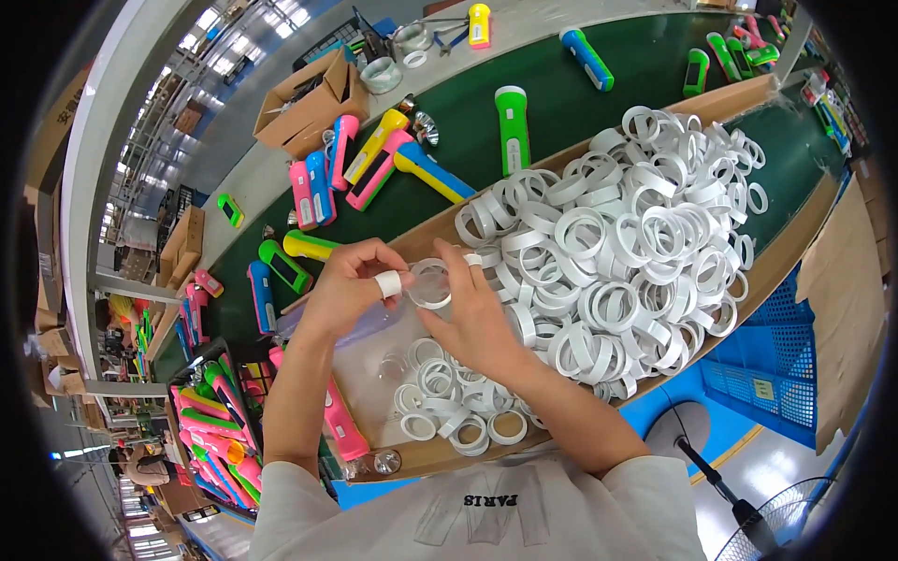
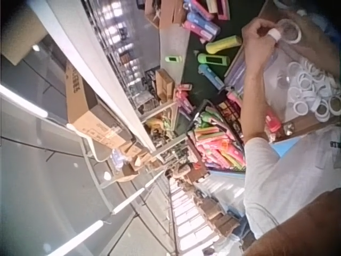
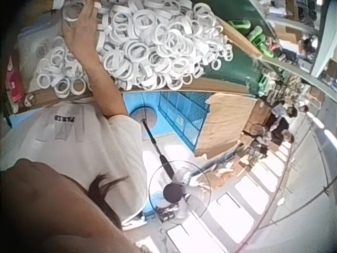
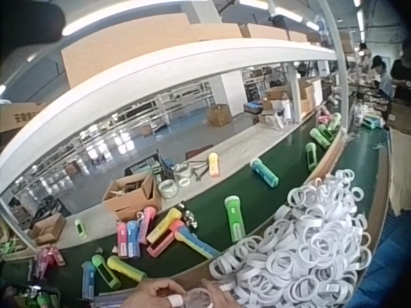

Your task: Assembling plastic flashlights by attaching heads and rings to the bodies.

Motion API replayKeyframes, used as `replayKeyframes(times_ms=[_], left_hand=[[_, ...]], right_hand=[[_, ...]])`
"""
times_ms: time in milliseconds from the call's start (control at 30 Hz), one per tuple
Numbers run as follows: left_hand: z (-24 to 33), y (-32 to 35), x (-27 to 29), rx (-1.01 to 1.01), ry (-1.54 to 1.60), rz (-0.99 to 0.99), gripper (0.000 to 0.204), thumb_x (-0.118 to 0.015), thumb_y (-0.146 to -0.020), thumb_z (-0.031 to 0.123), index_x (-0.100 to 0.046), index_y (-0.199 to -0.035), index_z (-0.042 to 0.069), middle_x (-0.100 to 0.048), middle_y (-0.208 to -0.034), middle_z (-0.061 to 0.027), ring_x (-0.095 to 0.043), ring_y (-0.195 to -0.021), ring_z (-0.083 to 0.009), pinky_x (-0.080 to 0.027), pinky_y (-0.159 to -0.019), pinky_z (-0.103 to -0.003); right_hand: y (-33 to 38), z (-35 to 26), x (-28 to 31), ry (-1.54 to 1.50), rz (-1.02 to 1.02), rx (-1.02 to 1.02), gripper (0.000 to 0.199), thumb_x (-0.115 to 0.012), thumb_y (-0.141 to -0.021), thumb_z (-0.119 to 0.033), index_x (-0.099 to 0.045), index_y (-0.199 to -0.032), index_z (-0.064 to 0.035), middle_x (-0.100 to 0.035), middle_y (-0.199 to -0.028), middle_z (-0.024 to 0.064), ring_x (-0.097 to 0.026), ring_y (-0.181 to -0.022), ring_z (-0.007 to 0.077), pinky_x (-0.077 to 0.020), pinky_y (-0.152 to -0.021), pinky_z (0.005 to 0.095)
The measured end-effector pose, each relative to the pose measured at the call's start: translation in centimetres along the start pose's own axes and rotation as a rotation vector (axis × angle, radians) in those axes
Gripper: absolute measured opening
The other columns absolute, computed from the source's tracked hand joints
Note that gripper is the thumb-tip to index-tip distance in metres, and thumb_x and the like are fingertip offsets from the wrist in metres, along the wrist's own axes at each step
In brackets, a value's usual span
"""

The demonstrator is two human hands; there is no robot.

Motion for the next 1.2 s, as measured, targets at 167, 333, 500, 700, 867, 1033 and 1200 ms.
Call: replayKeyframes(times_ms=[167, 333, 500, 700, 867, 1033, 1200], left_hand=[[-0.1, -1.7, 4.4, -0.022, -0.030, 0.237, 0.005, -0.070, -0.082, 0.004, -0.067, -0.085, 0.003, -0.063, -0.073, -0.0026, -0.056, -0.057, -0.0075, -0.045, -0.047, -0.022], [-0.9, -4.7, 2.2, -0.211, -0.681, 0.055, 0.025, -0.064, -0.083, 0.004, -0.067, -0.108, 0.003, -0.070, -0.080, -0.0062, -0.060, -0.062, -0.0136, -0.047, -0.057, -0.027], [0.0, -13.0, -2.1, -0.186, -1.023, 0.192, 0.036, -0.048, -0.094, 0.041, -0.061, -0.121, 0.022, -0.069, -0.093, -0.0159, -0.065, -0.092, -0.0353, -0.051, -0.077, -0.046], [0.4, -13.7, 0.7, -0.368, -0.675, 0.401, 0.030, -0.065, -0.085, 0.043, -0.064, -0.095, 0.015, -0.065, -0.074, -0.0124, -0.064, -0.075, -0.0332, -0.048, -0.067, -0.042], [8.5, -3.0, 2.6, -0.646, -0.848, 0.333, 0.030, -0.067, -0.076, 0.002, -0.058, -0.102, 0.015, -0.053, -0.095, -0.0160, -0.058, -0.080, -0.0360, -0.048, -0.066, -0.043], [10.0, 7.8, 1.3, -0.654, -1.231, 0.253, 0.048, -0.066, -0.068, -0.004, -0.062, -0.108, 0.021, -0.051, -0.108, -0.0166, -0.059, -0.090, -0.0363, -0.051, -0.069, -0.042], [8.7, 14.0, -1.0, -0.636, -1.607, 0.191, 0.063, -0.071, -0.059, -0.001, -0.062, -0.113, 0.030, -0.054, -0.108, -0.0132, -0.059, -0.090, -0.0329, -0.052, -0.070, -0.041]], right_hand=[[0.0, 0.3, 0.5, -0.152, -0.002, -0.090, 0.078, -0.073, -0.072, -0.002, -0.033, -0.139, 0.0008, -0.048, -0.116, 0.0210, -0.053, -0.093, 0.0301, -0.0468, -0.083, 0.0387], [-0.1, 0.1, 1.2, -0.127, 0.059, -0.062, 0.078, -0.072, -0.070, 0.001, -0.034, -0.138, 0.0006, -0.048, -0.100, 0.0149, -0.051, -0.094, 0.0297, -0.0416, -0.092, 0.0406], [0.0, 0.3, 1.7, -0.128, 0.129, -0.007, 0.076, -0.072, -0.070, 0.006, -0.039, -0.138, -0.0033, -0.042, -0.118, 0.0118, -0.051, -0.085, 0.0155, -0.0477, -0.069, 0.0245], [-0.1, -0.3, 2.3, -0.148, 0.174, -0.023, 0.076, -0.071, -0.070, 0.006, -0.039, -0.138, -0.0026, -0.044, -0.105, 0.0105, -0.050, -0.089, 0.0183, -0.0453, -0.075, 0.0276], [0.1, 0.5, 3.6, -0.248, 0.283, -0.050, 0.076, -0.074, -0.071, 0.001, -0.037, -0.137, 0.0006, -0.052, -0.106, 0.0150, -0.054, -0.093, 0.0248, -0.0485, -0.077, 0.0344], [-0.3, 1.7, 3.0, -0.442, 0.230, -0.188, 0.084, -0.070, -0.075, 0.010, -0.025, -0.144, -0.0030, -0.046, -0.130, 0.0153, -0.057, -0.107, 0.0187, -0.0492, -0.094, 0.0307], [-0.1, 0.3, 3.0, -0.394, 0.242, -0.067, 0.081, -0.075, -0.072, 0.001, -0.033, -0.141, -0.0029, -0.050, -0.130, 0.0182, -0.057, -0.110, 0.0283, -0.0511, -0.087, 0.0359]])
Point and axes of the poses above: each hand's wrist, its own y-axis away from the middle knuckle, its own x-axis out of the back of the hand, z = x × y, the point moved 9 cm from there along -y, towards the middle knuckle
